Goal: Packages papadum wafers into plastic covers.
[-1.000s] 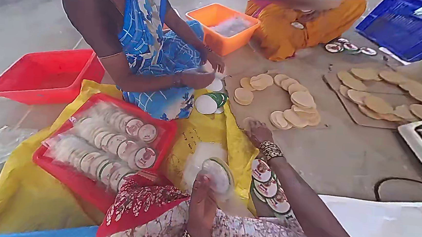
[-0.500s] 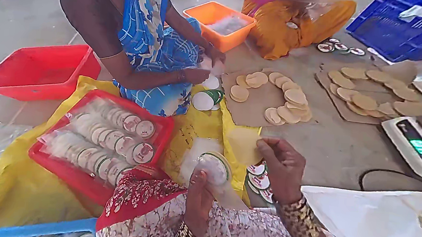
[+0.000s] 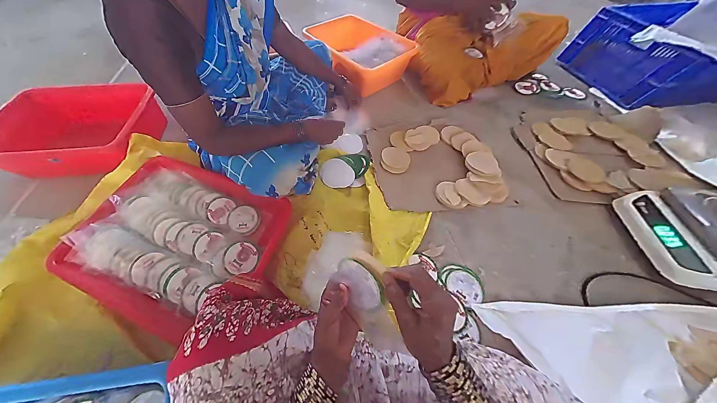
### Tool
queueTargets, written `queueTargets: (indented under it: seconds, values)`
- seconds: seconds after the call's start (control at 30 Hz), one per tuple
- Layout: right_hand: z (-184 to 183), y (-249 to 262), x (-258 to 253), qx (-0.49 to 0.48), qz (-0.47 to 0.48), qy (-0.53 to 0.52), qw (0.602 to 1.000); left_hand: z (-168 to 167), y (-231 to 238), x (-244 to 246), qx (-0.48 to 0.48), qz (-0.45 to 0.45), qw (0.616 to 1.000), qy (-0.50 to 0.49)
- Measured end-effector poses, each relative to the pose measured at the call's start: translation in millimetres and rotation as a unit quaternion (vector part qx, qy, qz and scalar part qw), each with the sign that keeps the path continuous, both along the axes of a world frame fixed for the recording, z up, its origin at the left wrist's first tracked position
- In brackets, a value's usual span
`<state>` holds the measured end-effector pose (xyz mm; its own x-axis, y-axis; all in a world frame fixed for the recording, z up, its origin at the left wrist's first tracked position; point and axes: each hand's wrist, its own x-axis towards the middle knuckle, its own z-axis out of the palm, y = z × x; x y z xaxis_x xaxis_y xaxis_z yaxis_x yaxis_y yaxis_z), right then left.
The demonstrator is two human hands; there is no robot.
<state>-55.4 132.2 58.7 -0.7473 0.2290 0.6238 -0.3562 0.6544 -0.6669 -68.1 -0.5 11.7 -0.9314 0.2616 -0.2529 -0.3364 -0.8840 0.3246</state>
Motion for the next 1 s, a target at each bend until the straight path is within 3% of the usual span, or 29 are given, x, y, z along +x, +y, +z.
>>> queueTargets:
  seconds: [0.13, 0.27, 0.37, 0.43, 0.5, 0.57, 0.67, 0.73, 0.9, 1.0]
  values:
    - [-2.5, 3.0, 9.2, 0.051, -0.004, -0.044, 0.998, -2.1, -0.4, -1.4, -0.003, -0.009, 1.000, -0.003]
    - [-4.3, 2.5, 12.8, 0.133, 0.066, -0.116, 0.982, -4.6, 0.2, 0.4, -0.003, -0.018, 1.000, 0.018]
    - [-14.0, 10.3, 12.8, 0.051, 0.127, -0.143, 0.980, -6.5, 0.8, -1.7, -0.027, -0.005, 1.000, -0.011]
    - [-20.6, 30.1, 8.7, -0.013, 0.064, -0.125, 0.990, -4.5, 1.8, -3.9, -0.035, 0.002, 0.999, -0.017]
    - [-32.7, 62.0, 3.0, 0.000, -0.056, -0.157, 0.986, -1.8, 2.5, -4.5, -0.043, 0.002, 0.999, -0.017]
    - [-48.6, 99.8, -1.8, 0.036, -0.112, -0.284, 0.952, -0.9, 4.2, -5.3, -0.047, 0.006, 0.999, -0.022]
    - [-74.0, 133.4, -11.8, 0.134, -0.038, -0.515, 0.846, -2.2, 5.7, -6.9, -0.057, 0.005, 0.998, -0.029]
    - [-91.6, 131.4, -12.9, 0.202, -0.006, -0.555, 0.807, -4.2, 5.2, -7.1, -0.057, 0.002, 0.998, -0.029]
    - [-93.0, 119.3, -15.9, 0.263, -0.018, -0.540, 0.800, -7.1, 5.1, -7.7, -0.064, -0.005, 0.998, -0.022]
    - [-81.2, 123.5, -8.7, 0.217, -0.063, -0.494, 0.839, -7.4, 4.9, -9.0, -0.054, -0.009, 0.998, -0.018]
